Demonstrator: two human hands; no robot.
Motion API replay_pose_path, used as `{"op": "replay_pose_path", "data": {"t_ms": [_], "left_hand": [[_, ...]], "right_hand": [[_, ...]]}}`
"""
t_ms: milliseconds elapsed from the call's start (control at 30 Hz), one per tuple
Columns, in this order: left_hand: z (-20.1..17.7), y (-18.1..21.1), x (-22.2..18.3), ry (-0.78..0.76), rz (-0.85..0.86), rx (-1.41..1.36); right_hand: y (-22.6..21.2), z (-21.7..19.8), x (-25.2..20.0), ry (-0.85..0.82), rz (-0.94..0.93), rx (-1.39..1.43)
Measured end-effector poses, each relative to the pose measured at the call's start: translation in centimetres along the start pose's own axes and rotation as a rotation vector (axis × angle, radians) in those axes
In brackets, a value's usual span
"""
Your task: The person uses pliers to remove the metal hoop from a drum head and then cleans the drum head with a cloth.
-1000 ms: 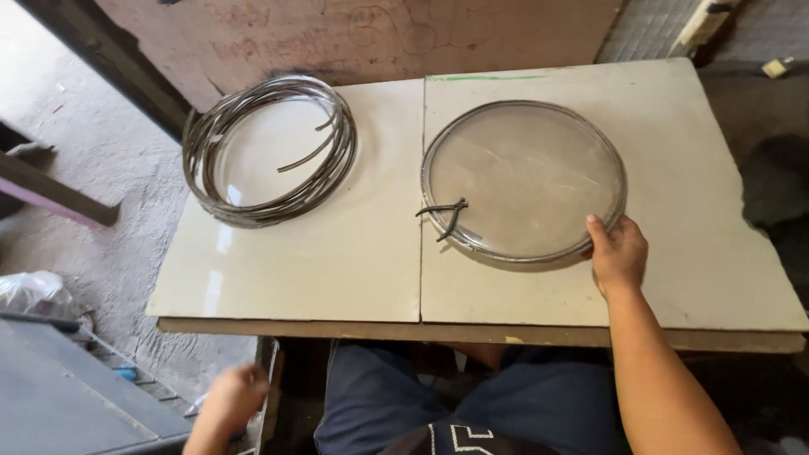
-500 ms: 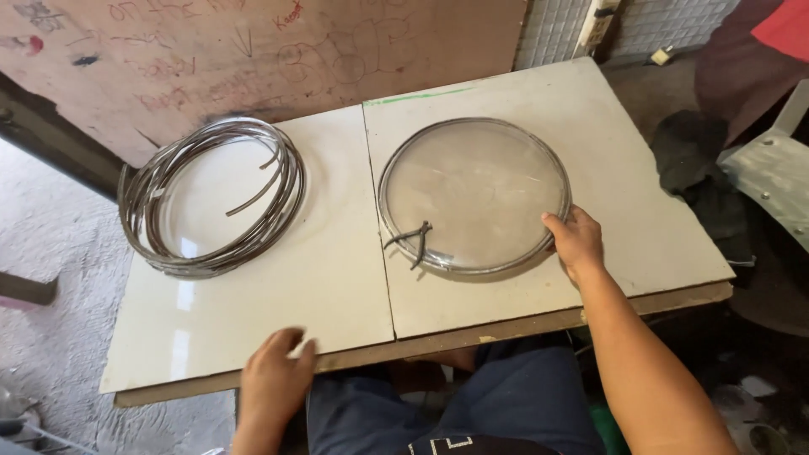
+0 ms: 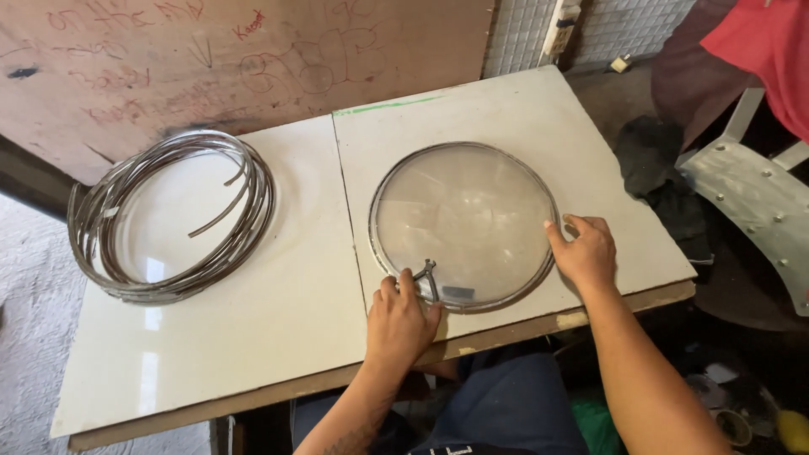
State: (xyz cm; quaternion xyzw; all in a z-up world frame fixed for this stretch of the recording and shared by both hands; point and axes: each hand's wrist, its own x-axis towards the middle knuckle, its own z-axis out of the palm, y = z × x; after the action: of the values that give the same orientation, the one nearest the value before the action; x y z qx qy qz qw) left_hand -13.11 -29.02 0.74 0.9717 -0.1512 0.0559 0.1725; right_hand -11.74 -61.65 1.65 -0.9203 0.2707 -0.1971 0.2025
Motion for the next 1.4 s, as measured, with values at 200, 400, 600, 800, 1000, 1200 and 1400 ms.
{"op": "replay_pose_path", "data": {"t_ms": [200, 400, 600, 800, 1000, 1200, 1400], "left_hand": [[2.8, -1.8, 0.2, -0.08, -0.063, 0.049], [-3.4, -4.2, -0.1, -0.045, -0.25, -0.174], [-4.7, -11.6, -2.9, 0.034, -0.495, -0.094], [-6.7, -8.9, -2.5, -0.112, -0.532, -0.137], [-3.8, -4.4, 0.5, -0.129, -0.538, -0.687], [-1.6, -4.0, 2.4, 0.063, -0.735, -1.2], [-0.4, -3.6, 2.5, 0.145, -0.699, -1.482]], "right_hand": [[1.8, 3.1, -1.2, 0.05, 0.054, 0.141], [1.7, 3.4, -2.1, 0.231, -0.157, 0.128], [2.1, 4.0, -2.0, 0.245, -0.18, 0.136], [2.0, 3.8, -1.4, 0.052, -0.032, 0.121], [1.8, 3.6, -1.6, 0.167, -0.1, 0.147], [2.1, 3.3, -1.4, 0.136, -0.076, 0.178], [2.6, 2.1, -0.6, -0.12, 0.26, 0.462]]}}
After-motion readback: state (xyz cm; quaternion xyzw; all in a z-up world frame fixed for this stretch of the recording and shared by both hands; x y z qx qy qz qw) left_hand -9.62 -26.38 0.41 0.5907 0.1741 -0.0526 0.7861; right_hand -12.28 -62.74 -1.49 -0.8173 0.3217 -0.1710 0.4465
